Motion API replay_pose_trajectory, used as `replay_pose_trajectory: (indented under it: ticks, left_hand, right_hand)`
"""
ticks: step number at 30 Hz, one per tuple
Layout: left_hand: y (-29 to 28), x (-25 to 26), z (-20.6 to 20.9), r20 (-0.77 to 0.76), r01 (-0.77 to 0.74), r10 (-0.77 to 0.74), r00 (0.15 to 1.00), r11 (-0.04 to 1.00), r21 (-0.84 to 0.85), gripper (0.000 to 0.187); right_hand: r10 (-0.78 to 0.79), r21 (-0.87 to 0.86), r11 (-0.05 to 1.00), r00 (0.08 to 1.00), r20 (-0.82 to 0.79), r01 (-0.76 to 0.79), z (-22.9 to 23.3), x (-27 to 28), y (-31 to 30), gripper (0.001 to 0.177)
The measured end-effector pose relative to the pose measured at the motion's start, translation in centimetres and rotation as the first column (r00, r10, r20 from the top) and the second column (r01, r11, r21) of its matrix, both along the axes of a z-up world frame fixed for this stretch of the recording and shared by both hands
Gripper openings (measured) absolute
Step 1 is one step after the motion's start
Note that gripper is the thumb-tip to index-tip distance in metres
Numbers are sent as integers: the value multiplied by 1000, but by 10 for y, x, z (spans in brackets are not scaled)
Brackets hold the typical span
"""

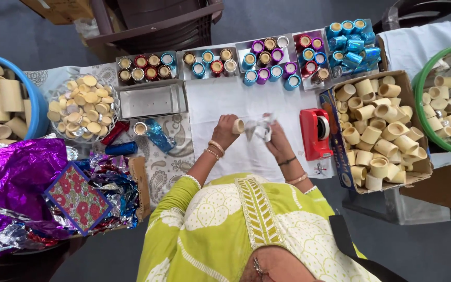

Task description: Wrapping small clay cups with decorative foil paper and securing them with tape.

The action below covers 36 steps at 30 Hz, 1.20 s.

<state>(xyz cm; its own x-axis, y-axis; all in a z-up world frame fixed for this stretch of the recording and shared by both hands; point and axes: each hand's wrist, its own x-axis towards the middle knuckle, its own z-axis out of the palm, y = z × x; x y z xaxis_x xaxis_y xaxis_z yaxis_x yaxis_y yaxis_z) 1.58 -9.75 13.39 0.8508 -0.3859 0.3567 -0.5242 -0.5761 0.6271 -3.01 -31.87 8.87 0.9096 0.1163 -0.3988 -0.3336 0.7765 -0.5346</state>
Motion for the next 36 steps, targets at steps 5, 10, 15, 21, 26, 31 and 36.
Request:
replay_pose_trajectory:
  ticks: [5,10,15,21,26,31,36]
  left_hand:
    - [-12,-9,-6,-263,-64,4,965,973,-223,40]
    - [-26,-10,-37,-263,-69,-16,965,949,-309,41]
    - [-24,-16,-28,-180,48,-43,983,999,23,30]
    - [-17,-23,8,-334,174,-270,903,941,-290,50]
    - [-12,-11,-3,-578,-93,-460,674,724,-684,41]
    - [-26,-9,-60,-628,-203,-462,626,680,-704,25]
    - [-18,0,-58,-566,-65,-466,681,731,-679,8]
  right_hand:
    - [-92,-611,713,911,403,343,47,-1,41,30]
    - [422,-840,-98,787,451,534,96,5,81,41]
    - [331,-997,-76,943,-32,-7,40,36,57,26]
    - [472,-757,616,871,136,-215,-93,29,-29,25]
    - [128,-655,754,989,77,-47,-47,12,-13,30]
    - [272,-865,-52,840,469,499,101,2,76,27]
    - [85,-793,596,972,219,126,52,26,49,43]
